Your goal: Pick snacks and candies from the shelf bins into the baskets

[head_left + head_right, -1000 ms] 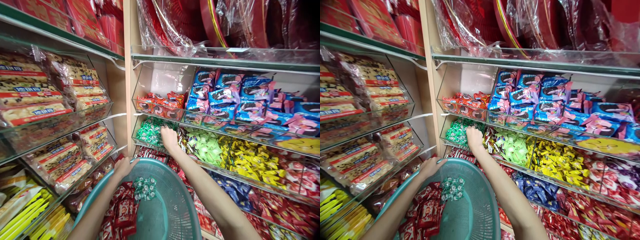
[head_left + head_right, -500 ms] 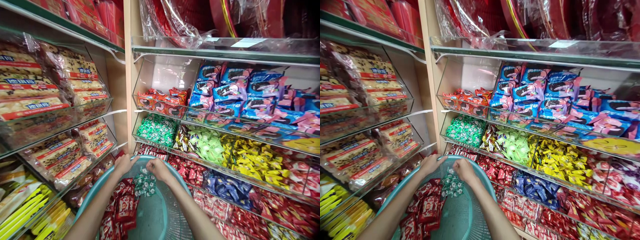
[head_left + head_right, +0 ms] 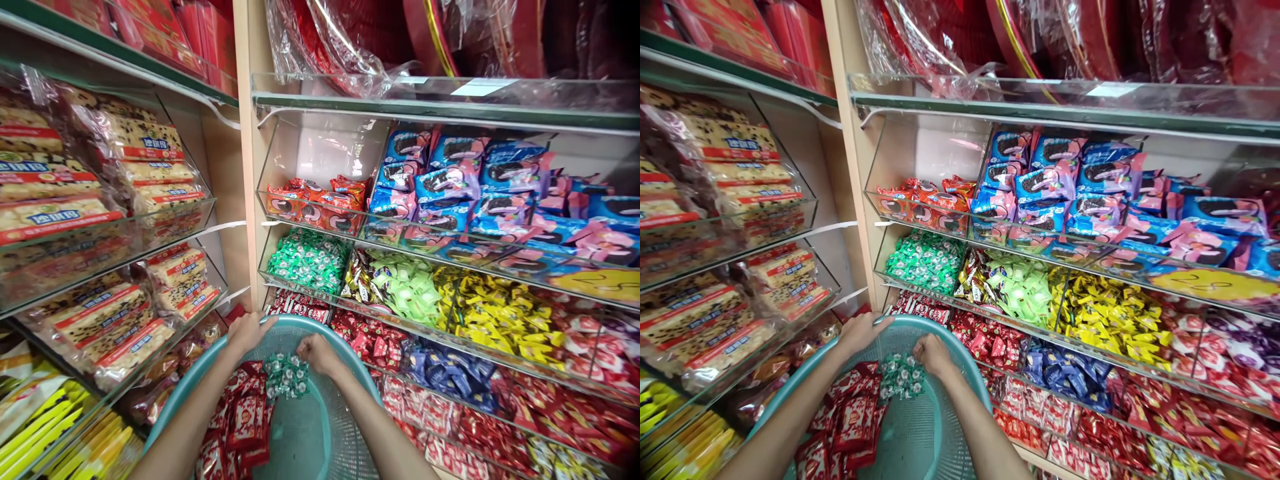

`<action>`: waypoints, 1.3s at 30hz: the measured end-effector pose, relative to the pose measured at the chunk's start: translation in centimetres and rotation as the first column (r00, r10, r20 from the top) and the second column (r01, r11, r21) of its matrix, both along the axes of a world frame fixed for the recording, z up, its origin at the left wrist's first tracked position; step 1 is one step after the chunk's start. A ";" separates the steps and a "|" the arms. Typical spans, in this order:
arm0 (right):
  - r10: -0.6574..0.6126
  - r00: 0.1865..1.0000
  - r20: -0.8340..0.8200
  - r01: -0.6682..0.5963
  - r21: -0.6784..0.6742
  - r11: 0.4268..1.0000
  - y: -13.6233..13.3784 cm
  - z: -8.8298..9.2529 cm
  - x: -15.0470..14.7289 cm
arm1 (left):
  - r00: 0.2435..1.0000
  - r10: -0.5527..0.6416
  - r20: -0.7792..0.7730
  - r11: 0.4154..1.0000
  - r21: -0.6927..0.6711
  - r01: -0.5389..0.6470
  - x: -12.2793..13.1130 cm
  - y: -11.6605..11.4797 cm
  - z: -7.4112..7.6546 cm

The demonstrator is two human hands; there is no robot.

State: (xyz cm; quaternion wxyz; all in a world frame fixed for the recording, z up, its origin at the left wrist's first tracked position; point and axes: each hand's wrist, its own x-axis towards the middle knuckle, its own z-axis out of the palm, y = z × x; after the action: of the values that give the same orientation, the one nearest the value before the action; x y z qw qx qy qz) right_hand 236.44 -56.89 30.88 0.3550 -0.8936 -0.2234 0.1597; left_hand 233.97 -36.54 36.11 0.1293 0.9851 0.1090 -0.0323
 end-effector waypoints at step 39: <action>0.330 0.661 0.674 0.326 -0.654 0.683 0.4 18.2 4.9 | 0.999 0.042 0.012 0.998 -0.056 -0.041 -0.5 1.0 0.8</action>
State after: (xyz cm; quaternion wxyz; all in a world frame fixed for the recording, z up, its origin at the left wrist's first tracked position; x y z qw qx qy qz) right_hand 241.34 -56.52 49.08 -0.1573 -0.9393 -0.2668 -0.1478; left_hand 233.49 -35.52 36.86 0.1580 0.9788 0.1276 -0.0264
